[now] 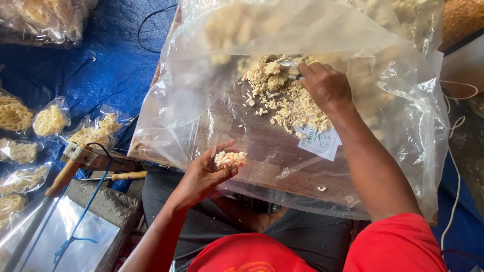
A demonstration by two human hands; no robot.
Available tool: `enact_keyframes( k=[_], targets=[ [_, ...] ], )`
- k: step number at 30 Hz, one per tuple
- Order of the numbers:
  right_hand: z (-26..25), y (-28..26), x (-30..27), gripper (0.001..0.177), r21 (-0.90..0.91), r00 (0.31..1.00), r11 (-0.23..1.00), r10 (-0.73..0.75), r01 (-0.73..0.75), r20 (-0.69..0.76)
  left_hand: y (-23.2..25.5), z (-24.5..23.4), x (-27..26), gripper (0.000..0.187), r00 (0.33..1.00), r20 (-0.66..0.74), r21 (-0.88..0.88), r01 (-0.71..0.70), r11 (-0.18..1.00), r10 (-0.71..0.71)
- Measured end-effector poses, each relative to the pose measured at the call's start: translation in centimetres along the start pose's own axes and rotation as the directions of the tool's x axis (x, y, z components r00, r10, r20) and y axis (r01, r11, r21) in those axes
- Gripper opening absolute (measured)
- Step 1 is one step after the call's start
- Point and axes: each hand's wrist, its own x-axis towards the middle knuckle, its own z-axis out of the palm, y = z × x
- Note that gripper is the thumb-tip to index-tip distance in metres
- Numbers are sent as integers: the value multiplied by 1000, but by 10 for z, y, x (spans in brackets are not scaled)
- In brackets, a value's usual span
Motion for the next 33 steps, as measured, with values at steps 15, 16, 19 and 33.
enact_keyframes(
  k=[15,16,19,33],
  targets=[
    [-171,-20,-61,51,724,759,244,317,-645,569,14,5,7,68,996,1,521,-77,850,89],
    [-182,-23,-65,49,777,769,107,280,-620,575,12,7,8,68,994,11,562,-98,821,111],
    [-202,-27,-71,47,816,793,-18,224,-578,567,11,15,10,68,989,43,617,-139,774,142],
    [-240,-22,-45,42,684,727,378,-40,-624,686,-3,16,-4,65,968,161,807,-242,538,195]
  ],
)
